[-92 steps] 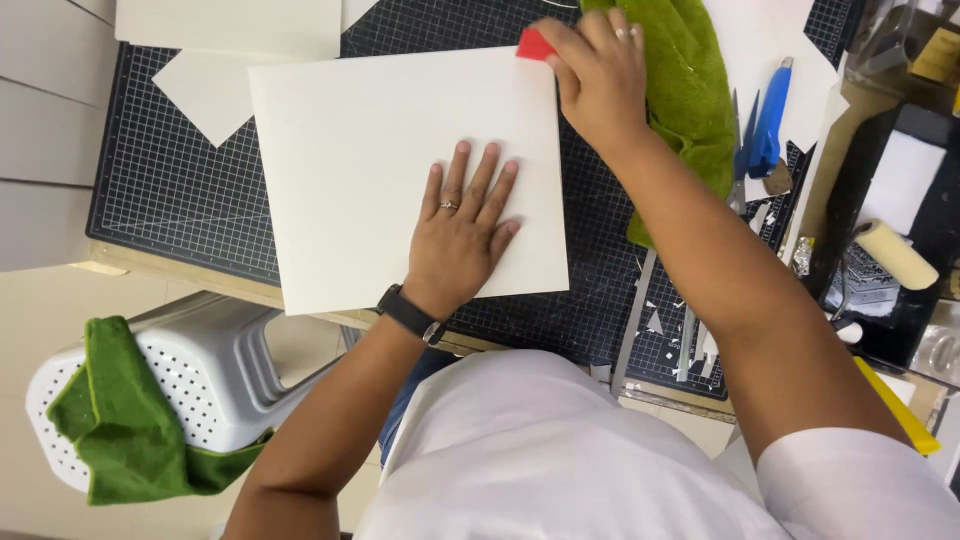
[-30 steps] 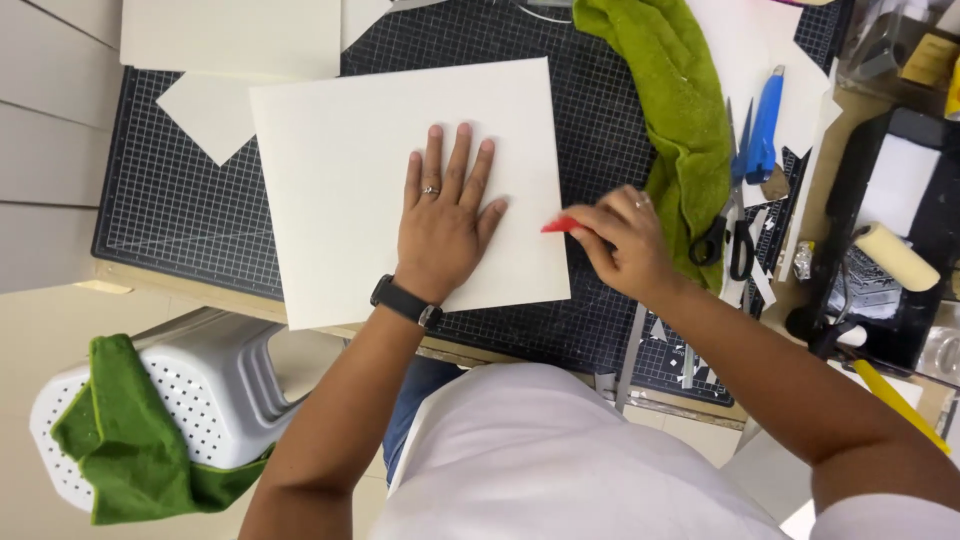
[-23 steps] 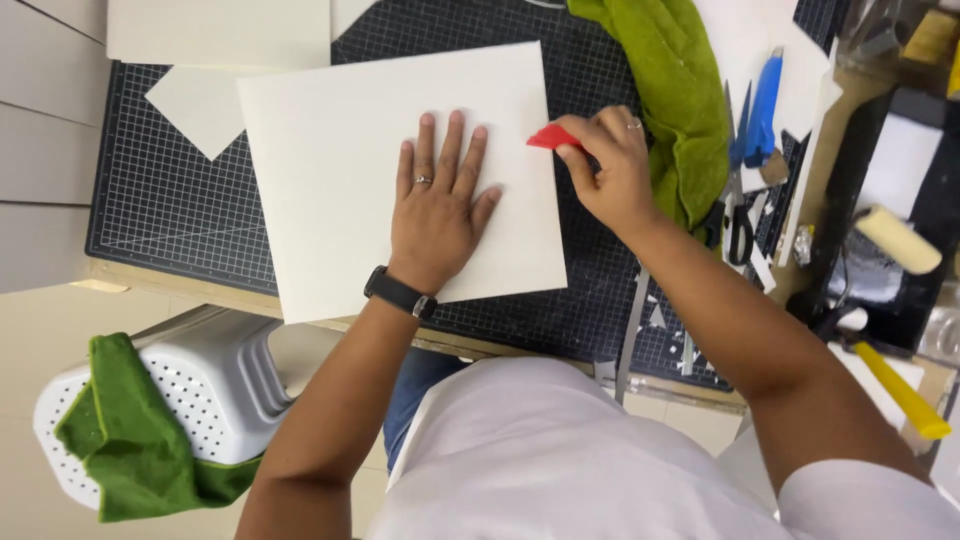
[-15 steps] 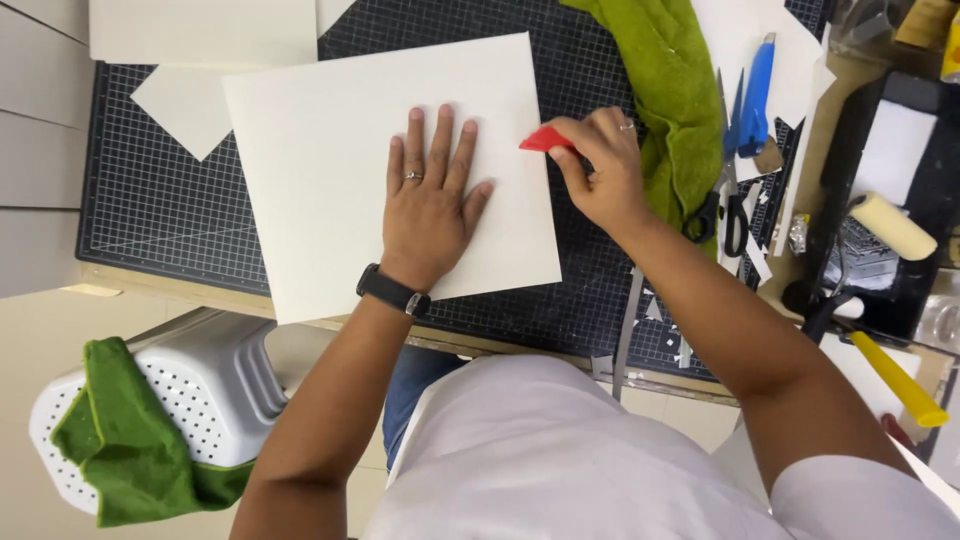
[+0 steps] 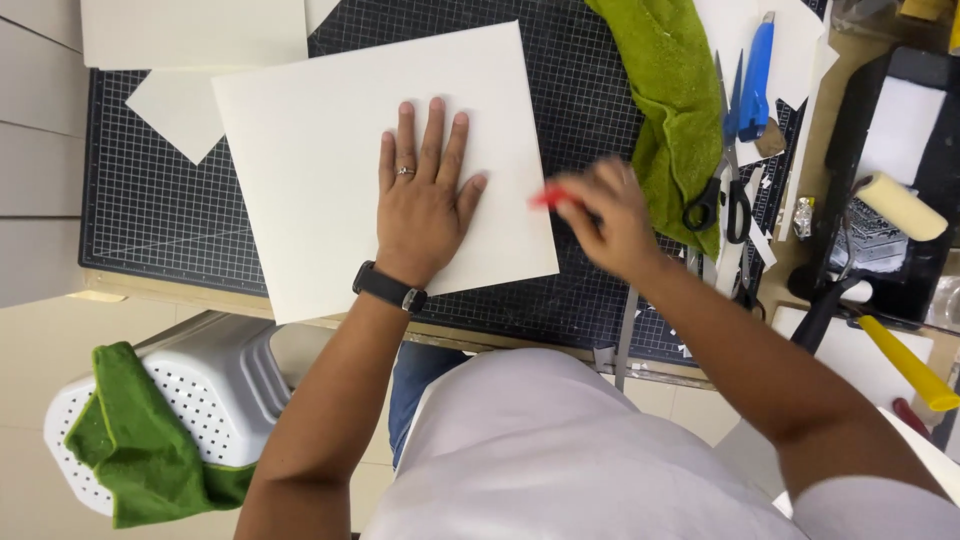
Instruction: Applying and smoothing a white paper sheet onto a cardboard box using a hand scraper.
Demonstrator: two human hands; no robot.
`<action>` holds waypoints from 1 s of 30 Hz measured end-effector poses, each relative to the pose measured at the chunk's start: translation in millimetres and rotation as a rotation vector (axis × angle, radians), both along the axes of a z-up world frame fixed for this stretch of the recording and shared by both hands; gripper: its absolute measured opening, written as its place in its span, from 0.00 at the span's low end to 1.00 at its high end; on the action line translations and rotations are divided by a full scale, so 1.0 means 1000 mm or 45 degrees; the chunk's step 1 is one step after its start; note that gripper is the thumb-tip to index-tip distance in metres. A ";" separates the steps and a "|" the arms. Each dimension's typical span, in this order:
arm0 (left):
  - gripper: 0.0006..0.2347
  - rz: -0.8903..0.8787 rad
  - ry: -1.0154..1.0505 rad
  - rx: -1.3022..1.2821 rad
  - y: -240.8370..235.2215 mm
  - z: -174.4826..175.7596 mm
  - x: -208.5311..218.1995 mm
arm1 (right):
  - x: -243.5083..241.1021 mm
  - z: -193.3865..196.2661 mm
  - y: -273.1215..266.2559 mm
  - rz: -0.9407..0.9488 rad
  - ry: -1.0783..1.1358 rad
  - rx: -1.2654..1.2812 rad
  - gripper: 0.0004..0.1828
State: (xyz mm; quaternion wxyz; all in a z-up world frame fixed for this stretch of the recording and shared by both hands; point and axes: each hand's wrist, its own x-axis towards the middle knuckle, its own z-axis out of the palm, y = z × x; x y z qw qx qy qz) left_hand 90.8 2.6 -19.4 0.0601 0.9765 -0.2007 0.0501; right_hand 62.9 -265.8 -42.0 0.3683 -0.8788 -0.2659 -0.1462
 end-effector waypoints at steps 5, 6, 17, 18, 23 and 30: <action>0.27 -0.009 -0.017 -0.003 -0.001 0.000 -0.002 | -0.007 -0.005 -0.004 0.058 -0.068 -0.070 0.08; 0.27 -0.007 -0.008 -0.004 0.000 0.000 -0.001 | 0.016 0.000 0.005 -0.013 -0.089 -0.073 0.13; 0.27 0.001 -0.020 0.006 0.003 0.000 -0.004 | -0.035 0.007 -0.004 0.118 -0.045 -0.021 0.09; 0.27 -0.006 -0.009 0.014 0.002 0.001 -0.002 | -0.018 0.010 0.001 0.041 -0.119 -0.098 0.10; 0.27 -0.017 0.055 0.017 0.002 0.004 -0.006 | -0.017 0.023 0.013 -0.104 -0.222 -0.186 0.14; 0.25 0.007 -0.046 -0.124 0.002 -0.007 -0.004 | -0.049 0.044 0.000 0.146 -0.129 -0.306 0.22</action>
